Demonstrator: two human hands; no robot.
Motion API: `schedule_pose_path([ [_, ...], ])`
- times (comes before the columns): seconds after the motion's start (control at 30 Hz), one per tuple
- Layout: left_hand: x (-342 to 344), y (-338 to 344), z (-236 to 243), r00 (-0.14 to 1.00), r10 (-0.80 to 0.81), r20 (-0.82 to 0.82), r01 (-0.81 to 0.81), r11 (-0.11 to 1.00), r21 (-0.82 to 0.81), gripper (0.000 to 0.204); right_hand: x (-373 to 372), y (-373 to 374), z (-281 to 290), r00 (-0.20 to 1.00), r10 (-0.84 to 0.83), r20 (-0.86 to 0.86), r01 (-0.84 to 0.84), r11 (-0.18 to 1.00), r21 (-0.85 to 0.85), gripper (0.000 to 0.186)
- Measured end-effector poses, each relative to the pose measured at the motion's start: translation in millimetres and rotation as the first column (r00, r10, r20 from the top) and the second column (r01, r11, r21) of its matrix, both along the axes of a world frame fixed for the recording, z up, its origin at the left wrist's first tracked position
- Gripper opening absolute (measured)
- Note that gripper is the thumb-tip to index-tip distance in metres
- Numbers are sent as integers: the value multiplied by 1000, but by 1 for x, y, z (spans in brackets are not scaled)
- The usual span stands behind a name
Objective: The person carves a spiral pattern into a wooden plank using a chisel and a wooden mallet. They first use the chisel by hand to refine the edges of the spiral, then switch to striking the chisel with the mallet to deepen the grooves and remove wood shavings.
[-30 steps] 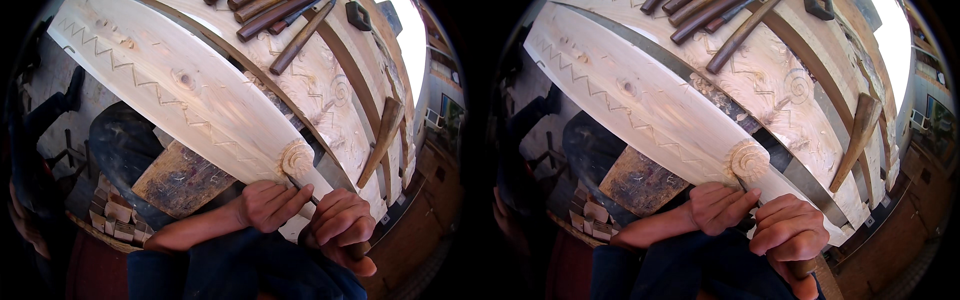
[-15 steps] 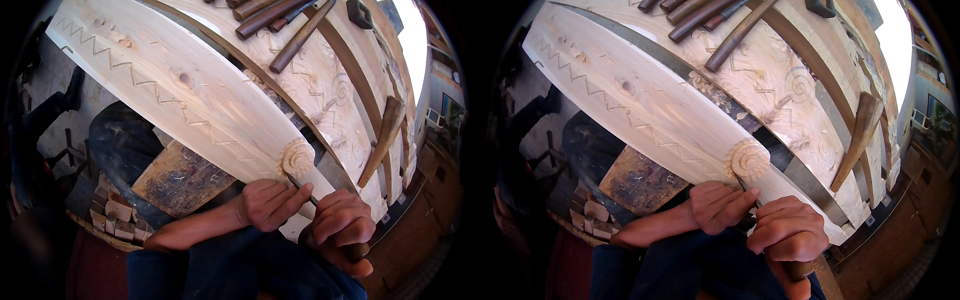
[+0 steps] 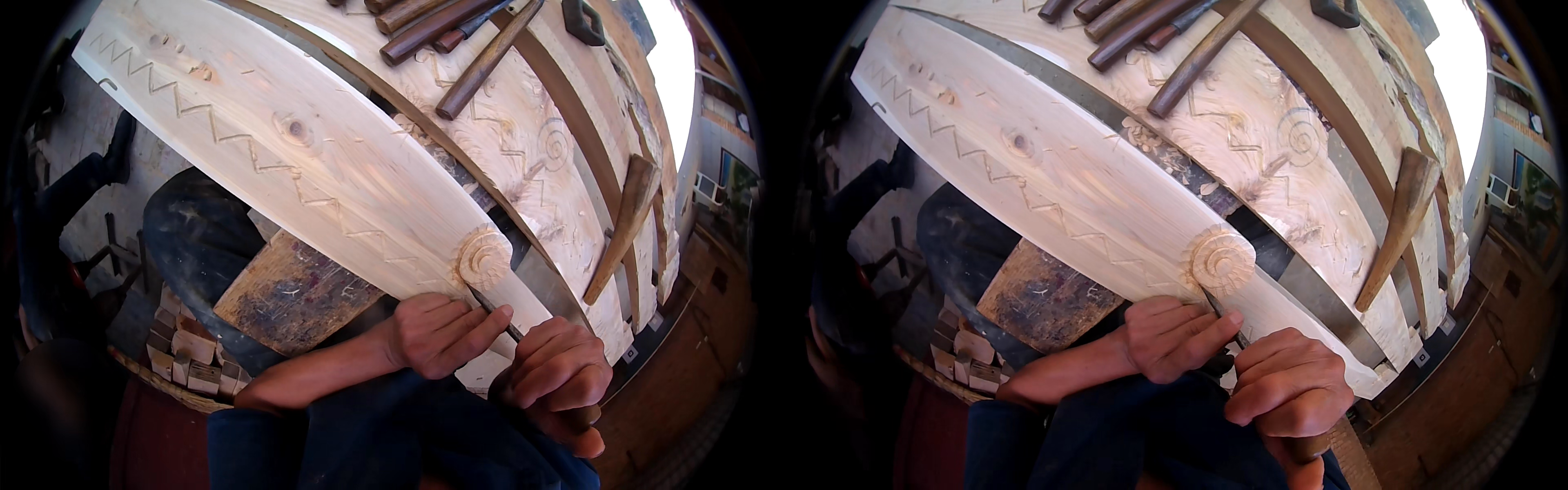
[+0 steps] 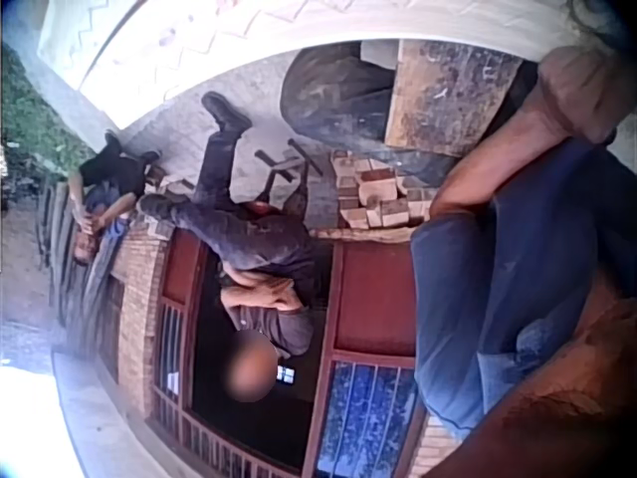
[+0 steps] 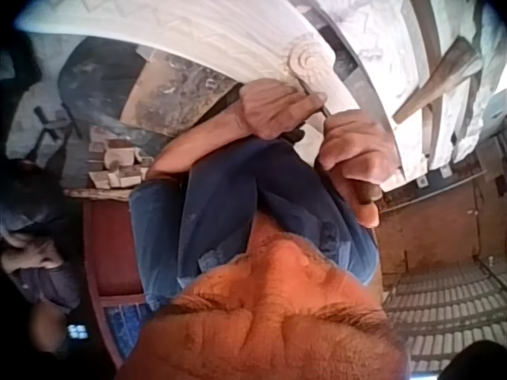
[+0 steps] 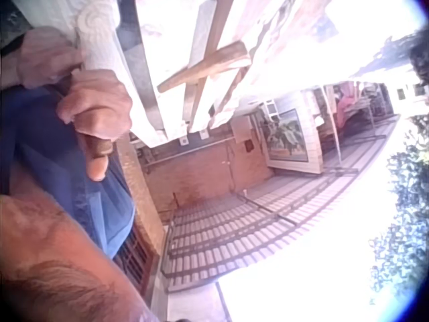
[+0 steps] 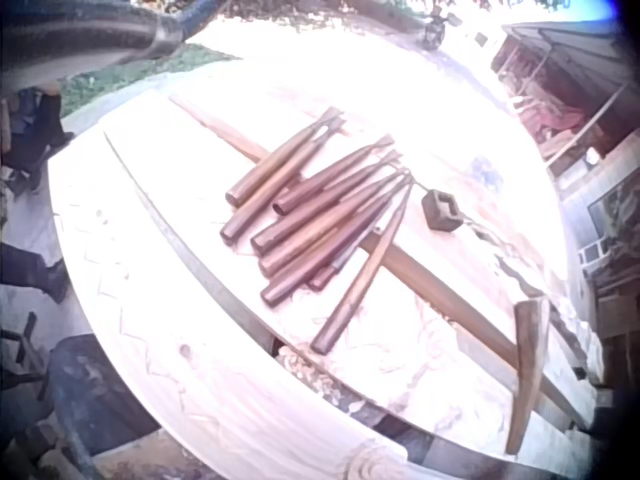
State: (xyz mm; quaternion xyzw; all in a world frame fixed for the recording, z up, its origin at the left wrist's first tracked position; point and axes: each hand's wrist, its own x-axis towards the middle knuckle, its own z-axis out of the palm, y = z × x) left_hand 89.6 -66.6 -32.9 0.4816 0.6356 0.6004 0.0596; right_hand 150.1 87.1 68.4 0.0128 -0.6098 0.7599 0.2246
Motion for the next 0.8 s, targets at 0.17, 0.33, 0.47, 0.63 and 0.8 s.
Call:
schedule_pose_path([
  [0.17, 0, 0, 0, 1000, 9, 3, -9, 1000, 1, 37, 0, 0, -1, 1000, -2, 5, 2, 1000, 13, 76],
  [0.33, 2, 2, 0, 999, 34, 8, -34, 999, -9, 36, -3, -1, -2, 999, -34, 27, 34, 999, 12, 77],
  [0.47, 2, 4, 0, 998, 59, 7, -59, 998, -12, 36, -4, 2, -3, 997, -58, 44, 60, 997, -42, 76],
  [0.63, 2, 3, 0, 999, 41, 2, -41, 999, -13, 36, 0, 4, -3, 1000, -16, 21, 18, 996, -82, 75],
  [0.8, 4, 3, -1, 999, 36, -2, -36, 999, -11, 37, 1, 5, -3, 1000, -1, 18, 3, 995, -102, 75],
])
